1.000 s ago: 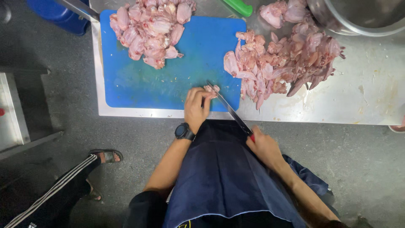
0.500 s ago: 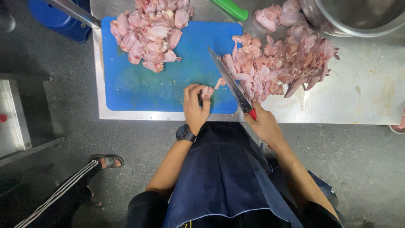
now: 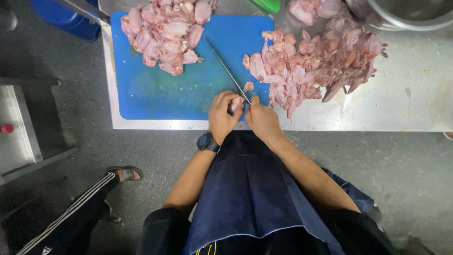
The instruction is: The person uses a knife to cut raw chicken wings into smaller pieces on a blue cutting board. The cut pieces are placed on the left side of the board while the uncut wings remain on the right.
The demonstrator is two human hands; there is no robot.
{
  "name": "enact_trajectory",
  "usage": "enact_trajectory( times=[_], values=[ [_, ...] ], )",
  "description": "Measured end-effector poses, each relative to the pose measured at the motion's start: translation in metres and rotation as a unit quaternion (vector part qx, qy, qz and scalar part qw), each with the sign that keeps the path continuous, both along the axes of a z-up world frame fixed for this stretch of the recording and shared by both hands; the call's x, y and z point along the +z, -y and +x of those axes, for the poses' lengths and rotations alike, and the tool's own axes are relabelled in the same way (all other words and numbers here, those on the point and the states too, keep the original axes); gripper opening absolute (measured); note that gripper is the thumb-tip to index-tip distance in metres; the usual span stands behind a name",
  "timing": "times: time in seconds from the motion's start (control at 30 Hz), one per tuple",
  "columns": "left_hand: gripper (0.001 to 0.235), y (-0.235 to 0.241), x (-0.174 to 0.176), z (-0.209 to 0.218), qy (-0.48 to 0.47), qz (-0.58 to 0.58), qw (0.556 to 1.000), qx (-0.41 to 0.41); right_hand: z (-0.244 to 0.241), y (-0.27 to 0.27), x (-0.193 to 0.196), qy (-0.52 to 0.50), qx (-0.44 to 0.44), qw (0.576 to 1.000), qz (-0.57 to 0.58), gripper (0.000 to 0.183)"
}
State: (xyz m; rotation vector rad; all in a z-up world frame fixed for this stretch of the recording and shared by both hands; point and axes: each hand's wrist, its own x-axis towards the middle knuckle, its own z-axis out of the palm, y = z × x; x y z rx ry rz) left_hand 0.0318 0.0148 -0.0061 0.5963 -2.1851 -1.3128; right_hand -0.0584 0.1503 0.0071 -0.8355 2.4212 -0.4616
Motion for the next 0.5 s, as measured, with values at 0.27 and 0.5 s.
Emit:
enact_trajectory(
  times=[0.27,0.5],
  values=[
    [0.024,0.004,-0.007,-0.014,0.044,-0.001,0.992,0.12,0.021,-0.134,0.032,0.084,-0.014,0.988,0.13,0.033],
    [0.025,0.07,0.012,0.009,0.02,-0.096,0.975,0.201,-0.023,-0.136,0.054,0.1,-0.088,0.988,0.083,0.032]
  ],
)
